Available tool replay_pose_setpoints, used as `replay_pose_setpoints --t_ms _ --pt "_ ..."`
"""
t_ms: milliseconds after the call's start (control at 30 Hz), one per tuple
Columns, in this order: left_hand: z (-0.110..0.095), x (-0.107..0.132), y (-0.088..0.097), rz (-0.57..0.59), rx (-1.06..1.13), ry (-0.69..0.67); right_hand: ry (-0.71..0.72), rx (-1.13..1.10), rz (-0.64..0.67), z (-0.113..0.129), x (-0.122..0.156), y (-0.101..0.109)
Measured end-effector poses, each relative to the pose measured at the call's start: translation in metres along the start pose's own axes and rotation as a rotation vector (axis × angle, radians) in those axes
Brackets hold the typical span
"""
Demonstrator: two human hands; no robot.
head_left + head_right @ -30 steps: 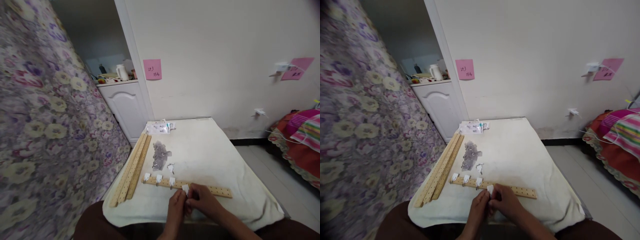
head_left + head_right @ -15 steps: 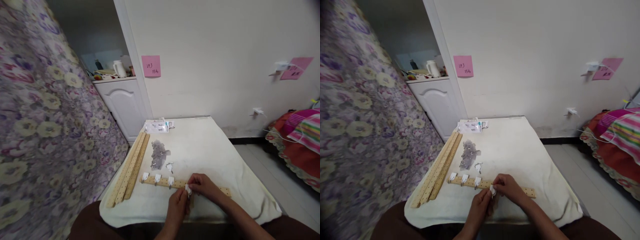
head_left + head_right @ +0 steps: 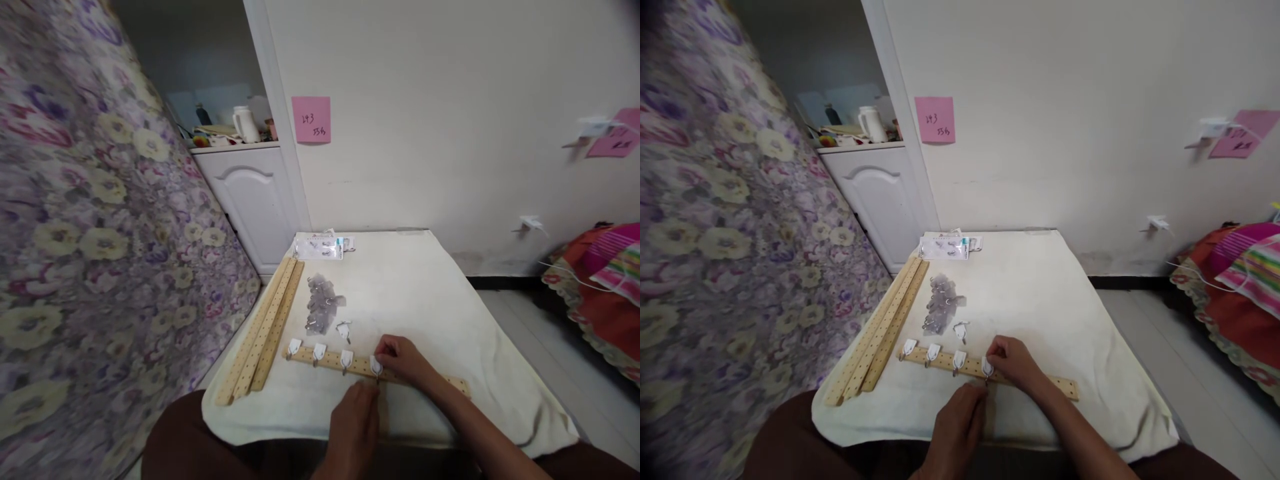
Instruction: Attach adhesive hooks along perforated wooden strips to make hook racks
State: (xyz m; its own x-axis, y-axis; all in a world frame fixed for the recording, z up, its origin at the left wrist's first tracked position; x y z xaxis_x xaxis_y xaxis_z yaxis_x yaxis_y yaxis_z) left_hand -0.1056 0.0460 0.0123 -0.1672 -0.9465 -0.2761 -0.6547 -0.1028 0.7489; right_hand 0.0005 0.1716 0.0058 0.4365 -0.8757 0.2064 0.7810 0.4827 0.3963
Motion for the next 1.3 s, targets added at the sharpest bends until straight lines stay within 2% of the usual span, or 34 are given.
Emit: replay_pose_setpoints --t_ms 200,467,633,1300 --pt "0.001 0.000 -0.001 0.029 -0.059 -0.030 -0.013 0.051 -0.021 -0.007 -0.003 0.000" --pt "0.009 0.002 -0.004 -0.037 0.037 -0.017 -0.026 0.081 -0.017 -0.008 -0.002 0.000" --pt "0.012 0.004 -0.009 -0.045 -0.005 -0.059 -0.038 0.064 -0.023 -0.008 -0.002 0.000" --pt "0.008 0.004 -0.007 -0.045 -0.090 -0.094 -0.017 0.095 -0.033 -0.009 -0.002 -0.001"
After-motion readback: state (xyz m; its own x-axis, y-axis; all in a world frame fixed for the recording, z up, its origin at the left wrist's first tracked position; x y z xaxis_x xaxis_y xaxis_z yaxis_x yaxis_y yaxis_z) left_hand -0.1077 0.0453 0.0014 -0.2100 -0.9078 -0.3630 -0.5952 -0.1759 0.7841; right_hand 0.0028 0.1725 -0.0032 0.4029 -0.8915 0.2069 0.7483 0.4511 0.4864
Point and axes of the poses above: each hand's wrist, its own x-axis away from the middle knuckle, its own y-axis out of the back of the hand, z = x × y, the point moved 6 cm from there along -x, towards the middle knuckle, and after that the axes turned 9 degrees about -y, right-handed, at the moved point
